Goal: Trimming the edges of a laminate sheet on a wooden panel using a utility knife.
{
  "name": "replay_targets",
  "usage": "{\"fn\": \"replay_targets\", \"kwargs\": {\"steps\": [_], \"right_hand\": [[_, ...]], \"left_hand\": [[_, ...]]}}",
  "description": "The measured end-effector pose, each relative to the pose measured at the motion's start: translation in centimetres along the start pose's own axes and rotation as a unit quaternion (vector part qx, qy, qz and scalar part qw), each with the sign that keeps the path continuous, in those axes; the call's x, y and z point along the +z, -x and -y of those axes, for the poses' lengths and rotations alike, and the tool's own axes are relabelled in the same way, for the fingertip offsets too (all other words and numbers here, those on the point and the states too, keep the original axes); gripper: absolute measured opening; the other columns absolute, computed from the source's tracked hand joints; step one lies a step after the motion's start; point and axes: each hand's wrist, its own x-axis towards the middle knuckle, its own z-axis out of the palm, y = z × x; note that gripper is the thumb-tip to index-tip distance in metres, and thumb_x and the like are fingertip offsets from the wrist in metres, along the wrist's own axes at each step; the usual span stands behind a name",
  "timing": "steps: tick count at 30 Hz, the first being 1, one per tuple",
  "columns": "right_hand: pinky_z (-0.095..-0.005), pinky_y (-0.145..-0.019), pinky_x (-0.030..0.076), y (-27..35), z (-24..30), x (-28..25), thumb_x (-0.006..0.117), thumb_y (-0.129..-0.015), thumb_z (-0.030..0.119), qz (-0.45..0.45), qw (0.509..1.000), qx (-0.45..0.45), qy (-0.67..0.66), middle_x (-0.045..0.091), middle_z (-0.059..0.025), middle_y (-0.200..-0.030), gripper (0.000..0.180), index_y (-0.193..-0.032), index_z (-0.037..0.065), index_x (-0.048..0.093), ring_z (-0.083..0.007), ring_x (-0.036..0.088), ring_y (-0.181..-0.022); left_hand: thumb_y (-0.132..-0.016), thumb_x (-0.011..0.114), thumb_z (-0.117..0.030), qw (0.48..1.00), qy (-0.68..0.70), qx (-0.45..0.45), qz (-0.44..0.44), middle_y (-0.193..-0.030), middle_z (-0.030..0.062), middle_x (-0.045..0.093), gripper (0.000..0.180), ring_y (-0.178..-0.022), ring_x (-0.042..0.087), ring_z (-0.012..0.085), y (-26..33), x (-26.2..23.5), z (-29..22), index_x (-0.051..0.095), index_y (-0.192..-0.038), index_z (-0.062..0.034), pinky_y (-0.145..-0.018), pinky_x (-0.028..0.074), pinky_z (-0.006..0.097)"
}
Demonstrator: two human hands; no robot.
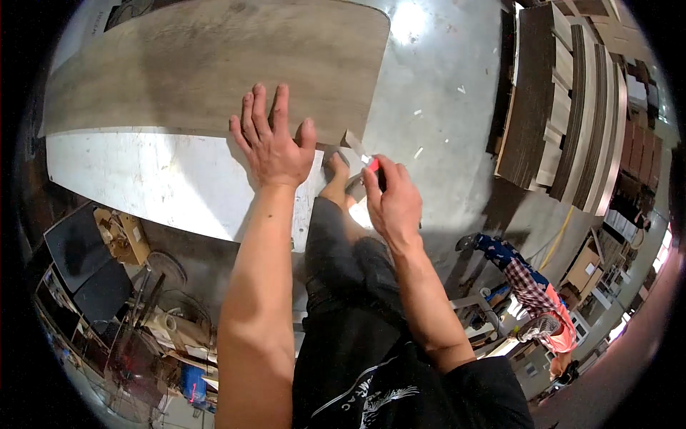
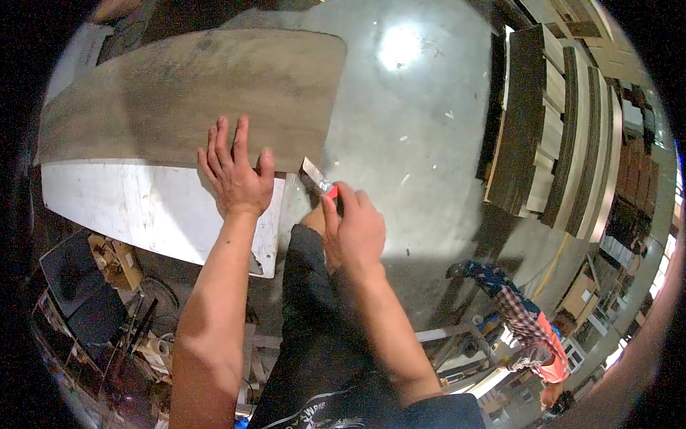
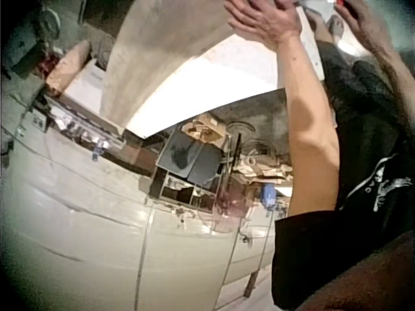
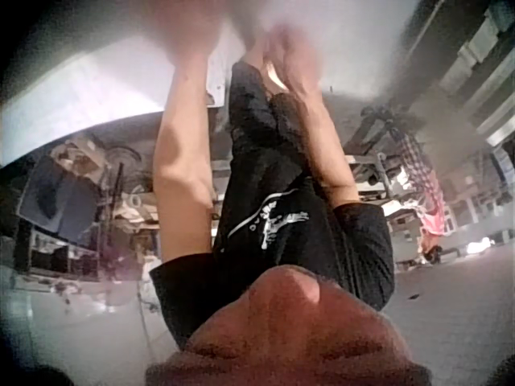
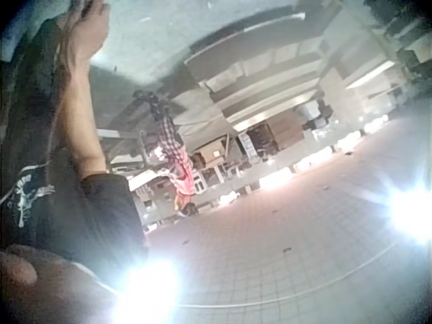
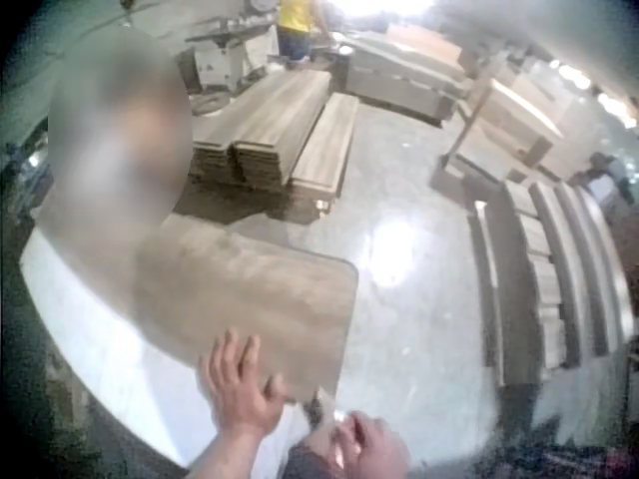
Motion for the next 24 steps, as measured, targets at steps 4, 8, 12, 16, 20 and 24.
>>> {"fn": "replay_targets", "kwargs": {"steps": [4, 8, 12, 16, 20, 24], "right_hand": [[-0.0472, -0.063, 0.051, -0.7, 0.5, -0.7, 0.066, -0.098, 0.035, 0.015, 1.0, -0.004, 0.001, 0.065, -0.0151, -0.09, 0.029, -0.117, 0.013, 0.068, -0.0396, 0.064, -0.075], [-0.0475, -0.064, 0.051, 0.5, 0.0, 0.1, 0.065, -0.098, 0.037, 0.033, 0.999, -0.02, -0.014, 0.065, -0.0149, -0.09, 0.029, -0.115, 0.013, 0.068, -0.0399, 0.064, -0.075], [-0.0478, -0.065, 0.052, -0.4, 0.0, -0.5, 0.064, -0.099, 0.037, 0.018, 1.0, 0.003, -0.008, 0.064, -0.0147, -0.091, 0.029, -0.116, 0.015, 0.068, -0.0406, 0.064, -0.075], [-0.0482, -0.065, 0.052, -1.2, -0.2, -0.8, 0.064, -0.099, 0.038, 0.024, 0.999, -0.029, 0.006, 0.064, -0.0142, -0.09, 0.028, -0.117, 0.016, 0.068, -0.0405, 0.064, -0.075], [-0.0481, -0.065, 0.052, -2.6, -0.1, -0.8, 0.065, -0.098, 0.038, 0.01, 1.0, -0.024, 0.014, 0.064, -0.0142, -0.09, 0.029, -0.116, 0.015, 0.068, -0.0402, 0.064, -0.075], [-0.0482, -0.065, 0.052, -6.8, 0.1, -1.1, 0.064, -0.099, 0.038, -0.017, 0.998, -0.041, 0.035, 0.066, -0.0134, -0.093, 0.028, -0.116, 0.016, 0.068, -0.0397, 0.065, -0.077]], "left_hand": [[-0.094, 0.058, -0.041, 1.0, -0.001, 0.007, -0.006, -0.165, 0.0106, 0.028, 0.071, -0.155, 0.021, 0.0323, 0.0, -0.2, 0.2, 0.035, -0.159, -0.0249, -0.125, 0.009, 0.057], [-0.094, 0.058, -0.043, 1.0, -0.012, 0.007, -0.007, -0.164, 0.0111, 0.029, 0.071, -0.154, 0.022, 0.0328, -0.1, -0.1, 0.1, 0.036, -0.158, -0.0232, -0.125, 0.01, 0.057], [-0.095, 0.057, -0.043, 1.0, -0.001, 0.008, -0.003, -0.164, 0.0116, 0.029, 0.069, -0.154, 0.022, 0.0333, 0.0, 0.0, 0.0, 0.037, -0.158, -0.0231, -0.125, 0.01, 0.058], [-0.095, 0.056, -0.044, 1.0, -0.012, 0.008, 0.001, -0.165, 0.0121, 0.029, 0.069, -0.154, 0.022, 0.0334, 0.1, -0.1, 0.5, 0.038, -0.158, -0.0227, -0.125, 0.009, 0.058], [-0.095, 0.056, -0.043, 1.0, -0.008, 0.015, -0.01, -0.164, 0.0127, 0.029, 0.069, -0.154, 0.022, 0.0334, 0.1, 0.1, 0.3, 0.038, -0.158, -0.0223, -0.125, 0.009, 0.057], [-0.095, 0.056, -0.042, 1.0, -0.006, 0.023, -0.009, -0.164, 0.0134, 0.03, 0.069, -0.154, 0.021, 0.0338, -0.2, -0.3, 0.1, 0.037, -0.158, -0.0215, -0.125, 0.009, 0.058]]}}
